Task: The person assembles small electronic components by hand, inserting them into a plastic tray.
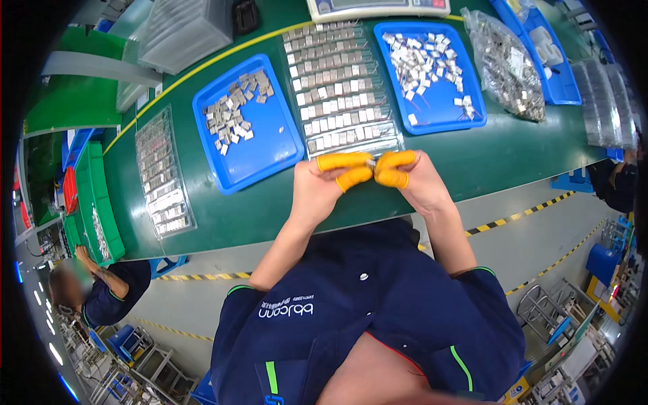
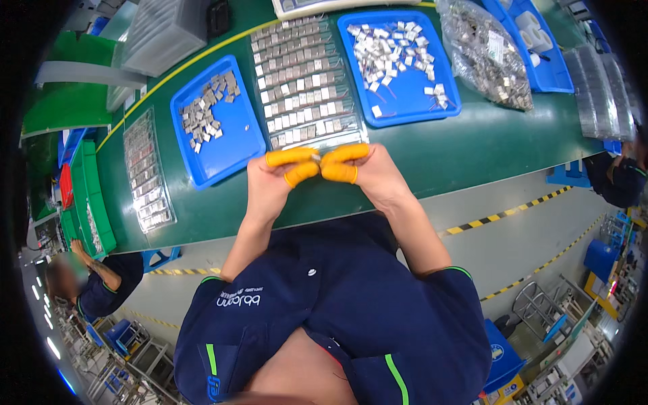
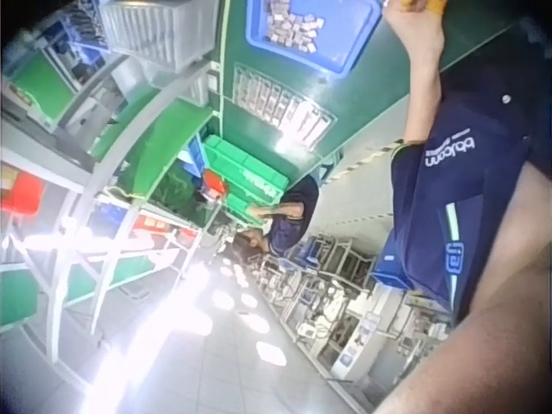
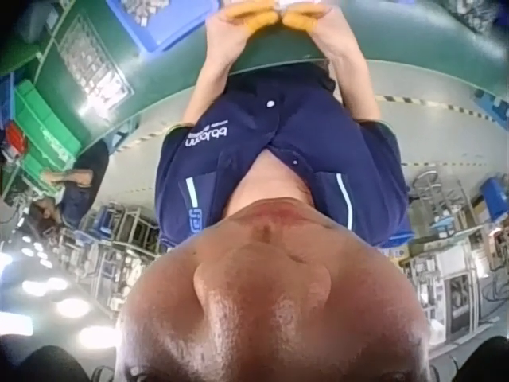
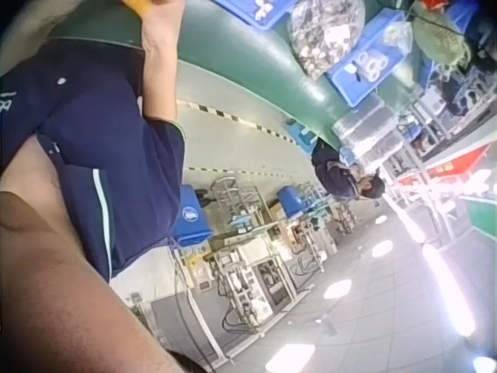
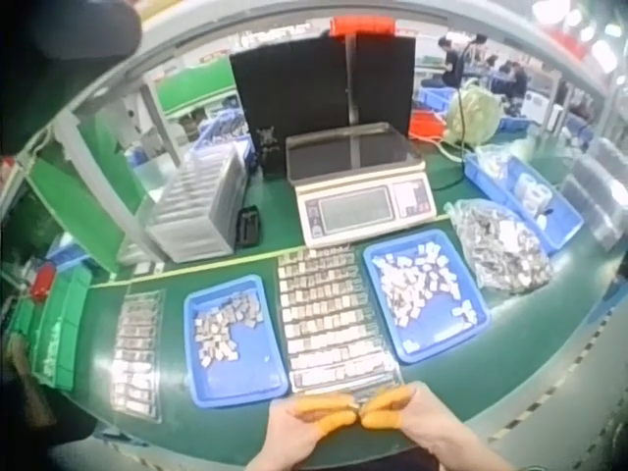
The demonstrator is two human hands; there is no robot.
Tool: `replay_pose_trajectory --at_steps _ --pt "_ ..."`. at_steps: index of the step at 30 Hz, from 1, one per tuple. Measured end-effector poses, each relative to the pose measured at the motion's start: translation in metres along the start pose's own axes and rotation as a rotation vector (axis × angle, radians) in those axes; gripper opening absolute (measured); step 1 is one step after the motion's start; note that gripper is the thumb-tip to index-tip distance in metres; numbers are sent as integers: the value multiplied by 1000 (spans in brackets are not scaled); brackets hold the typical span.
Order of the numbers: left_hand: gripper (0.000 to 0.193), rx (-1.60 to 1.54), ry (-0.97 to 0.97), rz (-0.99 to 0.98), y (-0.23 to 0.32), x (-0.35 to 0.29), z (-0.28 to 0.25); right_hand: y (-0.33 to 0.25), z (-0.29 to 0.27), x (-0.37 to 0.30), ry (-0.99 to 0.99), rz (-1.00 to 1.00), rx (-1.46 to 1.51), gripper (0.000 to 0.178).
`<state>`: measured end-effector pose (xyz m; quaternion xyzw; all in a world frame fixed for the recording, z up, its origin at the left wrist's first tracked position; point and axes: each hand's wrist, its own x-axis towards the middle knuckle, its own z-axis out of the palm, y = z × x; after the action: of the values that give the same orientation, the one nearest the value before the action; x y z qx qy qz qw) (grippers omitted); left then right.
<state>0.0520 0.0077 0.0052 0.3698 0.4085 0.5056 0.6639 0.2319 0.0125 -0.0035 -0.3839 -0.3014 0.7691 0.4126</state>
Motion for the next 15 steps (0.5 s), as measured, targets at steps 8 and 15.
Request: replay_pose_trajectory --at_steps 8,15 --pt "19 752 -284 157 20 2 7 -30 -14 0 -201 -129 -712 21" --pt "18 887 -147 168 8 6 15 -32 -6 -2 29 -122 -1028 22"
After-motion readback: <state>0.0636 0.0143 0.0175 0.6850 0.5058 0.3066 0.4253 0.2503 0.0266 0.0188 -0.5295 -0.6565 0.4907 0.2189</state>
